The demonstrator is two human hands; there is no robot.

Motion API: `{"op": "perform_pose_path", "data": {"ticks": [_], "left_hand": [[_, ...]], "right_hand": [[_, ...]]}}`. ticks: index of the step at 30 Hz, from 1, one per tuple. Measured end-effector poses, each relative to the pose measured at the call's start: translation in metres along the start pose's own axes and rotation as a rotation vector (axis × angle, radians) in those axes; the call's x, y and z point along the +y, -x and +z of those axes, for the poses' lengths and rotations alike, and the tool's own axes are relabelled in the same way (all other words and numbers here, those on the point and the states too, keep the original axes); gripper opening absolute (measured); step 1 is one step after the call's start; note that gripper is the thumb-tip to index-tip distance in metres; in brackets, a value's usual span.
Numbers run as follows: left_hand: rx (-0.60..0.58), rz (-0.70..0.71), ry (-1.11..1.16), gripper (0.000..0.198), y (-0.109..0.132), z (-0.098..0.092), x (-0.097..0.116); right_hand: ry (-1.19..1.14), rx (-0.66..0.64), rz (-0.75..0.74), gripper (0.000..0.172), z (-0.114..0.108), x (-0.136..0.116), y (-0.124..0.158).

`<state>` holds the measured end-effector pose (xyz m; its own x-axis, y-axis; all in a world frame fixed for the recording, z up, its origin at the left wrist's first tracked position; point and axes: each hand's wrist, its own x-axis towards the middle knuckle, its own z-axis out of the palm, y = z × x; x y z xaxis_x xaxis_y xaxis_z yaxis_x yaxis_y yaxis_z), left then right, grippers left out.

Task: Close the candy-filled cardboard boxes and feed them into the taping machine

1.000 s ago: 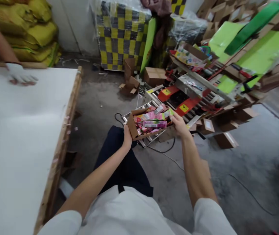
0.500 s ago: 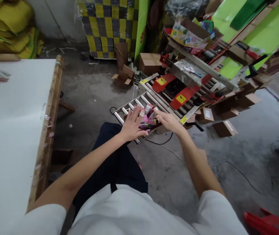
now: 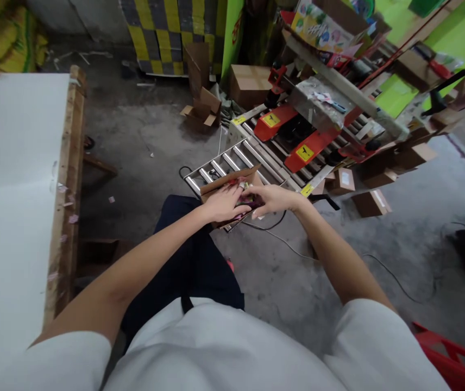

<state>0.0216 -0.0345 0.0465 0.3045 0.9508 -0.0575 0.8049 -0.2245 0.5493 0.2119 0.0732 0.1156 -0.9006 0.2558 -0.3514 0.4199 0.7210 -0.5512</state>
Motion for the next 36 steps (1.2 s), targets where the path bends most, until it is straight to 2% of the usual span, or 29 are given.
{"op": "perform_pose_path", "data": {"ticks": [3,5,7,9,11,13,16,18,22,24,26,28,30,32,36], "left_hand": [[-0.012,-0.004,0.136,0.099,-0.006,0.003,-0.007],[-0.032,0.007,0.178,0.101,-0.01,0.004,-0.013],[-0.068,0.017,0.21,0.097,-0.013,0.002,-0.019],[-0.088,0.006,0.267,0.088,-0.016,-0.006,-0.025],[-0.064,-0.013,0.347,0.079,-0.016,-0.014,-0.031],[-0.025,-0.006,0.412,0.075,-0.014,-0.018,-0.034],[0.03,0.021,0.386,0.082,-0.007,-0.012,-0.032],[0.117,0.029,0.319,0.082,0.0,-0.003,-0.027],[0.374,0.109,0.182,0.059,0.015,0.01,-0.01],[0.517,0.03,0.096,0.061,0.021,0.012,-0.001],[0.628,-0.125,0.045,0.081,0.026,0.012,0.007],[0.676,-0.241,0.039,0.096,0.029,0.012,0.012],[0.684,-0.28,0.036,0.098,0.03,0.014,0.013],[0.677,-0.253,0.011,0.088,0.031,0.015,0.011],[0.549,-0.095,-0.047,0.045,0.031,0.017,0.003]], "right_hand": [[-0.101,0.112,0.038,0.091,0.004,0.003,0.001],[-0.145,0.128,0.045,0.09,0.005,0.004,0.001],[-0.154,0.085,0.036,0.074,0.002,0.006,-0.003],[-0.118,0.064,0.042,0.049,-0.001,0.009,-0.011],[-0.061,0.107,0.09,0.028,-0.004,0.013,-0.024],[-0.03,0.19,0.144,0.024,-0.003,0.016,-0.036],[0.033,0.333,0.158,0.043,0.01,0.02,-0.046],[0.124,0.453,0.174,0.052,0.024,0.022,-0.047],[0.217,0.683,0.344,0.052,0.054,0.022,-0.04],[0.198,0.771,0.414,0.059,0.065,0.022,-0.038],[0.181,0.861,0.432,0.075,0.071,0.022,-0.037],[0.192,0.919,0.404,0.091,0.074,0.022,-0.036],[0.225,0.92,0.354,0.096,0.075,0.023,-0.035],[0.258,0.899,0.311,0.087,0.075,0.024,-0.034],[0.282,0.819,0.221,0.038,0.078,0.032,-0.035]]}}
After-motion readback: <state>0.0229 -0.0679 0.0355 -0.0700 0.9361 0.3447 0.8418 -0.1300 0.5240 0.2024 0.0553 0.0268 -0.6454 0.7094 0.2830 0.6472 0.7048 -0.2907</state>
